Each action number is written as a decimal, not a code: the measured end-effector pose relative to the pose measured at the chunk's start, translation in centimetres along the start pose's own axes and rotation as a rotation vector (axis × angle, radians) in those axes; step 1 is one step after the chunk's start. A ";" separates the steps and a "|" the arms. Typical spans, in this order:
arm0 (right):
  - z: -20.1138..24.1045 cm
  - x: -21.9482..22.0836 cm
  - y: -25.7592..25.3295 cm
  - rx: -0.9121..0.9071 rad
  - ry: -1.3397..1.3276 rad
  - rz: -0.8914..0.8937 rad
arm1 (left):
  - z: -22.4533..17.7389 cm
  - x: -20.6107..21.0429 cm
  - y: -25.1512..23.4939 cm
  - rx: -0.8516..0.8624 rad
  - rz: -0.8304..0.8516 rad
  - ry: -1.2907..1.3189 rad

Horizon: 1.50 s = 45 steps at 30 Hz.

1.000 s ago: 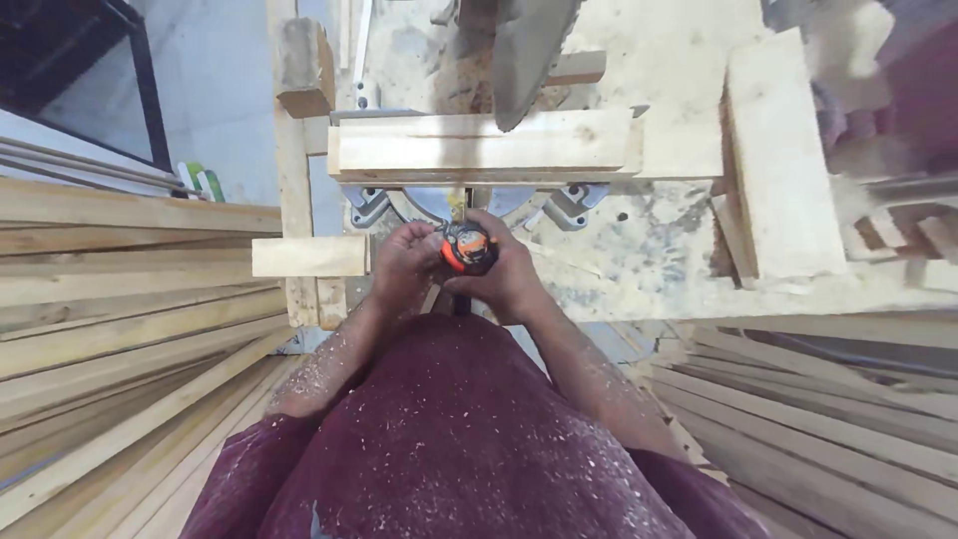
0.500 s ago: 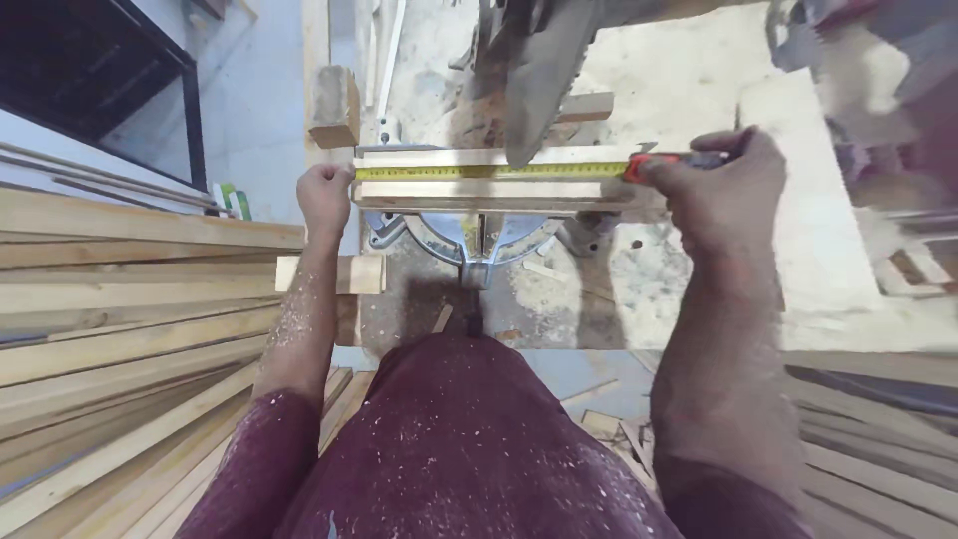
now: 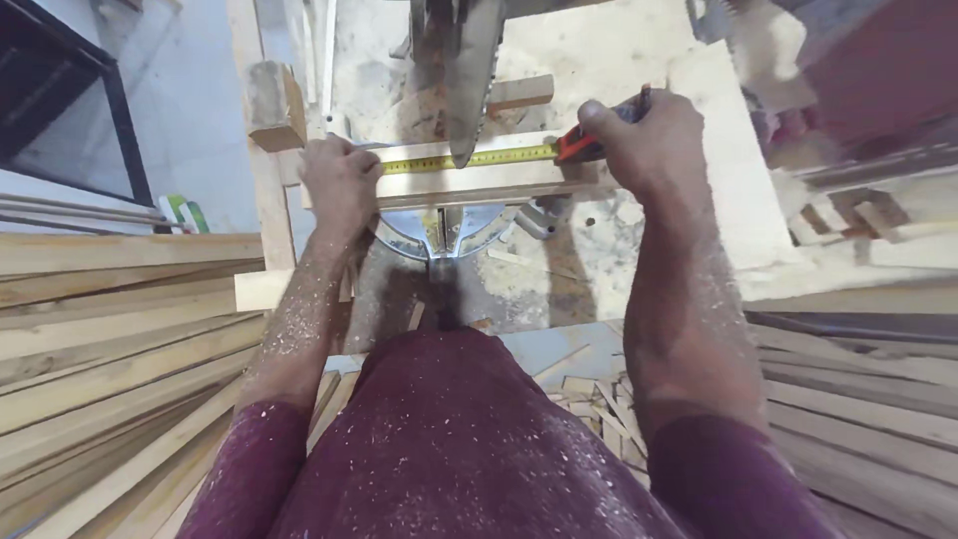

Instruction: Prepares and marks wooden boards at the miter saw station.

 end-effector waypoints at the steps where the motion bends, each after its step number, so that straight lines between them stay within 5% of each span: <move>1: 0.1 0.0 0.0 -0.005 0.008 -0.010 | -1.3 0.6 -0.7 0.032 0.028 0.034; 5: 0.7 -1.6 3.2 -0.103 0.002 -0.266 | -5.0 2.2 -2.0 0.111 0.023 0.137; 7: 0.3 -1.6 5.4 -0.407 -0.311 -0.533 | -5.4 2.5 -1.9 0.094 -0.010 0.191; 8: 0.6 -1.0 6.3 -0.613 -0.557 -0.538 | -5.3 2.6 -1.8 0.083 -0.027 0.211; 10: 2.1 1.4 7.7 -0.821 -0.869 -0.234 | -5.2 2.8 -1.7 0.080 -0.058 0.246; 15: 5.7 8.4 5.1 -0.562 -0.625 0.109 | -5.1 2.6 -1.7 0.080 -0.043 0.242; 19: 6.3 9.2 3.8 -0.609 -0.659 0.249 | -5.0 2.8 -1.6 0.082 -0.043 0.238; 28: 5.7 11.6 2.9 -0.756 -0.612 0.168 | -4.7 3.5 -1.6 0.108 -0.097 0.226; 45: 5.9 11.5 3.1 -0.688 -0.527 0.154 | -4.4 3.8 -1.8 0.095 -0.081 0.236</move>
Point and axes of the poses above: each hand's wrist, its own y-axis away from the middle knuckle, its own x-axis out of the palm, z = x × y, the point moved 2 cm from there along -y, towards the middle knuckle, and after that the axes turned 8 degrees about x, right-handed, at the moved point
